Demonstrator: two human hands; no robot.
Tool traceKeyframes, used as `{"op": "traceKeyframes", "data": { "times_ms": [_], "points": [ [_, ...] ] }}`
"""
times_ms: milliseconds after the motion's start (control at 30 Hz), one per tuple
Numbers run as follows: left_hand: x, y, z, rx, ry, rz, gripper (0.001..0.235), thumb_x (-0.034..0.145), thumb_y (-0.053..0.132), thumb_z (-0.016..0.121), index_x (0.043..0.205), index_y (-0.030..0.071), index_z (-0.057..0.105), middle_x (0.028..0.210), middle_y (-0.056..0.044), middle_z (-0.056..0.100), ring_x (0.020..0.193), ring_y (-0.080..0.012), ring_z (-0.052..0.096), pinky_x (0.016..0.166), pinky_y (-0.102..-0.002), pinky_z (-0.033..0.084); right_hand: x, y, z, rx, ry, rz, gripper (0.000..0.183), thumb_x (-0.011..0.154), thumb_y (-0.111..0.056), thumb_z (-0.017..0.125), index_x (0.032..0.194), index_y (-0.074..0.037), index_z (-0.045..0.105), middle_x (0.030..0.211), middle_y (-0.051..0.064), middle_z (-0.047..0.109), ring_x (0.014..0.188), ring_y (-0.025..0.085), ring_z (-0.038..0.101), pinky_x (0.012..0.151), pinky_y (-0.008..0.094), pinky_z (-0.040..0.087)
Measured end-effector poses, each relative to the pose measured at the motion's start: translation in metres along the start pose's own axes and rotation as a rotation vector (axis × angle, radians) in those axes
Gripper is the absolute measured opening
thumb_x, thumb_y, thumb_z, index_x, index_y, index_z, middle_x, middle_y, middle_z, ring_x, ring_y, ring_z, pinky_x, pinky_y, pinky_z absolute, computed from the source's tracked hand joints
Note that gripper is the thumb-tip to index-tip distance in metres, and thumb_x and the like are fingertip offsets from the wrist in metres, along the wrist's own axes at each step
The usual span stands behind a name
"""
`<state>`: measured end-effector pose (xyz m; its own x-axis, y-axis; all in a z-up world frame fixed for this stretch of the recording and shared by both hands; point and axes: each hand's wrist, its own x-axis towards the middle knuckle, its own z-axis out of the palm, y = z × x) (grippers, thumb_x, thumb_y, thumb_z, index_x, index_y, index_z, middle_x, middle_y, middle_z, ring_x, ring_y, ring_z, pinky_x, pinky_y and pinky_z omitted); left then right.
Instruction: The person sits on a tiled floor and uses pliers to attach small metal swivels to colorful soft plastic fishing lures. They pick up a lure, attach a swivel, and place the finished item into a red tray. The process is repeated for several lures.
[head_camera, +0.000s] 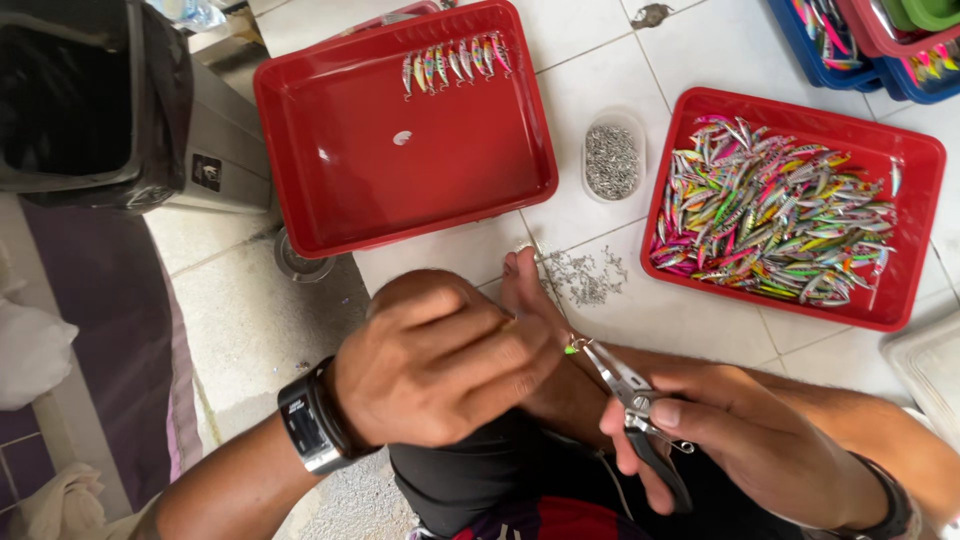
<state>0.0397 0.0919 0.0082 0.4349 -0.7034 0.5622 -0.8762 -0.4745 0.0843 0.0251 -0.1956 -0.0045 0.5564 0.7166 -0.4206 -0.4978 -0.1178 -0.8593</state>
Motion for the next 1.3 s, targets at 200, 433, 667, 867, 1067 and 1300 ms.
{"op": "traceKeyframes", "data": {
  "times_ms": [200, 433, 667, 867, 1067, 1300],
  "points": [
    [-0.042, -0.057, 0.024, -0.302, 0.090, -0.372, 0.010, 0.101, 0.004, 0.065, 0.102, -0.004, 0.070, 0.115, -0.017, 0.067, 0.101, -0.0338, 0.069, 0.089, -0.044, 0.058, 0.000, 0.037, -0.021, 0.184, 0.268, 0.233, 0.041, 0.091, -0.016, 0.061, 0.112, 0.013, 0.082, 0.086, 0.026, 0.079, 0.060, 0.039, 0.074, 0.065, 0.044, 0.055],
    [-0.155, -0.158, 0.127, -0.304, 0.202, -0.673, 0.012, 0.098, -0.004, 0.066, 0.107, -0.002, 0.073, 0.109, -0.015, 0.066, 0.098, -0.0262, 0.069, 0.085, -0.034, 0.060, 0.007, 0.112, -0.054, 0.298, 0.350, 0.212, 0.041, 0.090, -0.018, 0.064, 0.112, 0.015, 0.075, 0.087, 0.030, 0.076, 0.058, 0.043, 0.070, 0.059, 0.047, 0.052],
    [-0.222, -0.216, 0.190, -0.444, 0.143, -1.210, 0.033, 0.083, -0.008, 0.078, 0.091, 0.013, 0.054, 0.090, -0.003, 0.057, 0.070, -0.0133, 0.059, 0.060, -0.027, 0.053, 0.002, 0.201, -0.087, 0.506, 0.363, 0.265, 0.041, 0.091, -0.008, 0.059, 0.122, 0.018, 0.070, 0.093, 0.038, 0.075, 0.063, 0.051, 0.072, 0.061, 0.052, 0.054],
    [-0.221, -0.266, 0.206, -0.392, 0.126, -1.494, 0.028, 0.082, 0.009, 0.086, 0.096, 0.015, 0.064, 0.088, 0.001, 0.070, 0.079, -0.0122, 0.067, 0.073, -0.027, 0.061, 0.018, 0.168, -0.070, 0.469, 0.656, 0.418, 0.040, 0.095, 0.004, 0.053, 0.119, 0.028, 0.074, 0.090, 0.048, 0.073, 0.063, 0.058, 0.066, 0.058, 0.053, 0.049],
    [-0.219, -0.315, 0.231, -0.341, 0.153, -1.516, 0.022, 0.082, 0.012, 0.086, 0.093, 0.018, 0.068, 0.087, 0.004, 0.071, 0.078, -0.0103, 0.066, 0.072, -0.027, 0.058, 0.027, 0.177, -0.082, 0.532, 0.741, 0.522, 0.041, 0.099, 0.005, 0.052, 0.126, 0.027, 0.072, 0.096, 0.049, 0.071, 0.072, 0.060, 0.065, 0.067, 0.055, 0.049],
    [-0.190, -0.339, 0.239, -0.249, 0.140, -1.643, 0.012, 0.090, 0.018, 0.079, 0.099, 0.019, 0.070, 0.093, 0.005, 0.074, 0.087, -0.0134, 0.070, 0.073, -0.031, 0.062, 0.023, 0.203, -0.097, 0.386, 0.721, 0.484, 0.040, 0.095, 0.001, 0.060, 0.119, 0.023, 0.082, 0.092, 0.043, 0.081, 0.062, 0.043, 0.063, 0.056, 0.041, 0.044]
  ]
}}
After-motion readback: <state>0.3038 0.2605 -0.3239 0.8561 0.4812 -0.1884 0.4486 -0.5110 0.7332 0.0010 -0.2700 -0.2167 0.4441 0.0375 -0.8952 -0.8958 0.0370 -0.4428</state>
